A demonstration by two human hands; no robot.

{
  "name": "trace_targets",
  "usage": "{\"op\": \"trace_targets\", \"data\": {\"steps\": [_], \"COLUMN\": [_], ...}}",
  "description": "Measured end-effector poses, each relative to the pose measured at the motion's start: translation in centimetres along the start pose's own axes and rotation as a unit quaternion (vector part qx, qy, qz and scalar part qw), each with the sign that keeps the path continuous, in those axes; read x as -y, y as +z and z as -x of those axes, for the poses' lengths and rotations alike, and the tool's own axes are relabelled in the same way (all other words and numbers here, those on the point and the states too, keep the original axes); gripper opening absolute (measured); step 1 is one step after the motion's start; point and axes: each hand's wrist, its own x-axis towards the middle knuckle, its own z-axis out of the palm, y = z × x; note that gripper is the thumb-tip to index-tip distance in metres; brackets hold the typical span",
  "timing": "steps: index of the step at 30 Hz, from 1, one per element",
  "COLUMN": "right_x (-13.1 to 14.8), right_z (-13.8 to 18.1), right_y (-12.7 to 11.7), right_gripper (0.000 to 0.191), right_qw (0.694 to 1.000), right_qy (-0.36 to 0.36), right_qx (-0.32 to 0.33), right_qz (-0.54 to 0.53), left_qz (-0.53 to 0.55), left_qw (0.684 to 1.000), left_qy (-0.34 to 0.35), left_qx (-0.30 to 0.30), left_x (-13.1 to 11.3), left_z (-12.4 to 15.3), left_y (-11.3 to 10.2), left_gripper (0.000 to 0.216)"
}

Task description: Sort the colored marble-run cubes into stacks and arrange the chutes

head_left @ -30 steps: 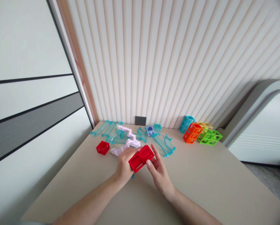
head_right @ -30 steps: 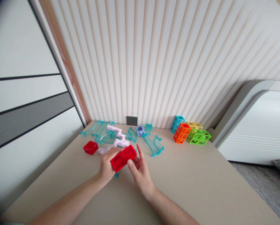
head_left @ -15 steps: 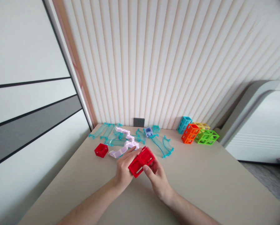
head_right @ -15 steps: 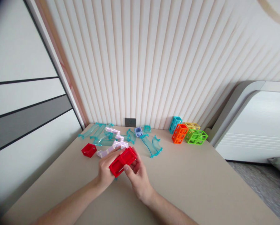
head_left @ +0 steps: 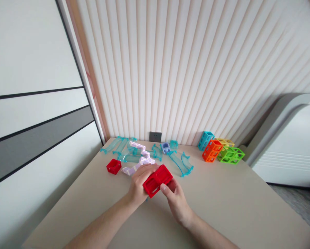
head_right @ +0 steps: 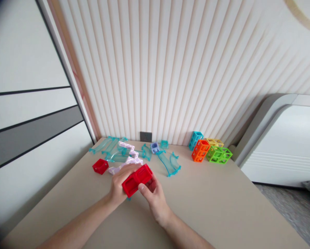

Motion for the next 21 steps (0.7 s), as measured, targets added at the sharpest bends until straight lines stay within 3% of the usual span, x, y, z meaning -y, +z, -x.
{"op": "trace_targets", "data": {"steps": [4, 5, 6, 9, 11, 13, 17, 21], "right_x": [0.3, 0.5, 0.6, 0.9, 0.9, 0.7, 0.5, 0.3], "right_z": [-0.9, -1.2, -1.5, -1.9, -1.9, -1.8, -1.5, -1.5], "right_y": [-0.8, -1.1, -1.4, -2.0, -2.2, -2.1, -2.1, -2.3], "right_gripper": [0.044, 0.044, 0.044, 0.040, 0.039, 0.040, 0.040, 0.040], "right_qw": [0.995, 0.994, 0.993, 0.993, 0.993, 0.995, 0.997, 0.998], "right_qy": [-0.009, -0.008, -0.007, 0.000, 0.007, 0.013, 0.021, 0.019], "right_qx": [-0.095, -0.106, -0.113, -0.119, -0.115, -0.102, -0.065, -0.060], "right_qz": [-0.024, -0.026, -0.027, -0.027, -0.017, -0.001, 0.021, 0.028], "left_qz": [-0.112, -0.136, -0.162, -0.242, -0.271, -0.278, -0.299, -0.322], "left_qw": [0.975, 0.974, 0.976, 0.968, 0.948, 0.934, 0.907, 0.866], "left_qy": [0.111, 0.108, 0.090, -0.060, -0.167, -0.225, -0.251, -0.293], "left_qx": [0.155, 0.147, 0.115, -0.011, -0.020, 0.028, 0.161, 0.246], "left_x": [2.3, 3.2, 4.2, 7.5, 9.2, 10.1, 10.3, 10.5], "left_z": [-1.5, -1.7, -1.8, -1.2, -0.4, 0.3, 1.2, 1.7], "left_y": [-3.4, -4.6, -5.8, -9.1, -10.3, -10.8, -10.4, -10.1], "left_gripper": [0.051, 0.049, 0.047, 0.033, 0.031, 0.027, 0.021, 0.032]}}
